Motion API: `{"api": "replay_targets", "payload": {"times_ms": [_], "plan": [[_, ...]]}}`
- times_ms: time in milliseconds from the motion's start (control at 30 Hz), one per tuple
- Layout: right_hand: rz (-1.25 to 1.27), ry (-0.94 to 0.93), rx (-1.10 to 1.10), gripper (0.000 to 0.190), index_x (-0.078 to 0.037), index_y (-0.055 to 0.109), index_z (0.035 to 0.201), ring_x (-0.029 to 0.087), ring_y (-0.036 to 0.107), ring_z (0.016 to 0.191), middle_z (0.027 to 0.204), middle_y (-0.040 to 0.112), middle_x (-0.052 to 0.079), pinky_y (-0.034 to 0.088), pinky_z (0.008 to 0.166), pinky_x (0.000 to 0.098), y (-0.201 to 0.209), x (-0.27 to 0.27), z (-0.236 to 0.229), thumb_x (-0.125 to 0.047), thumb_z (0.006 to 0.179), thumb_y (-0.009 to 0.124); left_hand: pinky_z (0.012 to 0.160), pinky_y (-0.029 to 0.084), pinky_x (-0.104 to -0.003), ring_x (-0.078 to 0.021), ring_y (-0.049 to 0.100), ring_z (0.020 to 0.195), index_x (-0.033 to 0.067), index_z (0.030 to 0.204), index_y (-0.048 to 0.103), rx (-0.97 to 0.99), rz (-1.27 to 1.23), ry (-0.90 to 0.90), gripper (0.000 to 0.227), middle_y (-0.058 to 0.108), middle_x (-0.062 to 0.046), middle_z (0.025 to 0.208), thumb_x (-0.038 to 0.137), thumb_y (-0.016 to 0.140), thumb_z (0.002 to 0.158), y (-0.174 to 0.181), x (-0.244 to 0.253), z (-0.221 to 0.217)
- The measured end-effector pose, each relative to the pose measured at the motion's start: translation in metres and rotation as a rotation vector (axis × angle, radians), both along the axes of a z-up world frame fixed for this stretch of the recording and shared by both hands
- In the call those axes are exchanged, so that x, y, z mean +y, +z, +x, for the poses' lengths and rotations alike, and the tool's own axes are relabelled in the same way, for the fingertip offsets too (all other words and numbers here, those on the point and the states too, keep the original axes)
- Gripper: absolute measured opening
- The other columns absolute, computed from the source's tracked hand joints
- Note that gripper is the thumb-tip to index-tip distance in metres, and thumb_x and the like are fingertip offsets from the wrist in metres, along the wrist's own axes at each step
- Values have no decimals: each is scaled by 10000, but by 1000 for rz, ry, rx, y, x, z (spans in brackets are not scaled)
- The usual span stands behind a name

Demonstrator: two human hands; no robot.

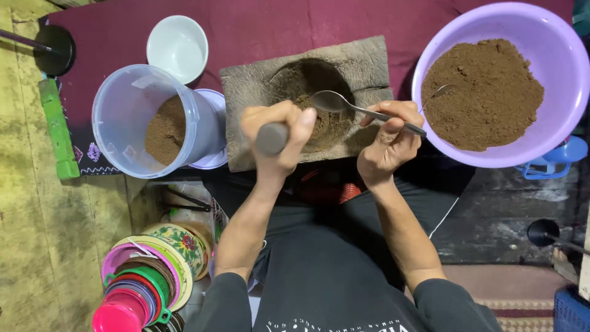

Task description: Grinding and transferring brown powder using a wooden mortar, pestle, and a spoon

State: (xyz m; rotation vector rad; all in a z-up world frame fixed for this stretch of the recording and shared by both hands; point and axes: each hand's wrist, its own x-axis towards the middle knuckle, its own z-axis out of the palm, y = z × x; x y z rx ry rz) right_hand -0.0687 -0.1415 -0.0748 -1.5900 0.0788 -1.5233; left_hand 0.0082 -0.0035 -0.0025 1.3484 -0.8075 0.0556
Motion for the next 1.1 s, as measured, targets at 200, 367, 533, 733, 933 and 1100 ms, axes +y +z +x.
{"api": "replay_targets", "payload": {"times_ms": [200,367,533,733,933,1100], "plan": [[33,-18,14,413,97,593,930,220,588,445,697,601,164,503,495,331,1,2,-4,-229,1127,433,401,328,-252,-153,339,316,144,543,427,-29,88,107,468,433,-9,403,102,672,940,-21,-17,-20],[9,31,31,406,90,591,966,225,599,484,715,592,162,499,523,336,2,-2,-2,-236,1140,423,419,350,-279,-124,315,373,137,526,471,-49,48,52,438,413,21,405,145,764,851,-26,-17,-11],[22,13,21,399,89,594,966,222,600,487,709,588,152,501,527,340,-1,0,-6,-229,1138,425,431,315,-265,-100,279,454,130,567,422,11,-76,30,428,346,14,475,107,703,889,-16,-9,-5],[31,18,22,411,105,591,958,229,594,472,711,599,164,509,533,347,1,1,-3,-232,1129,429,404,349,-273,-158,333,363,127,514,455,12,-114,-3,426,416,-5,428,52,723,837,-25,-17,-15],[26,38,27,401,105,574,968,231,587,459,722,589,167,509,521,350,3,0,-7,-223,1130,411,403,353,-261,-153,329,380,122,528,447,8,-124,39,436,415,-4,443,53,709,869,-54,-11,-15],[-6,37,10,399,99,579,980,235,596,470,718,586,161,507,525,347,-3,-3,-2,-229,1139,415,394,353,-252,-100,318,401,118,555,417,49,-290,30,435,351,35,446,85,661,913,-51,-4,0]]}}
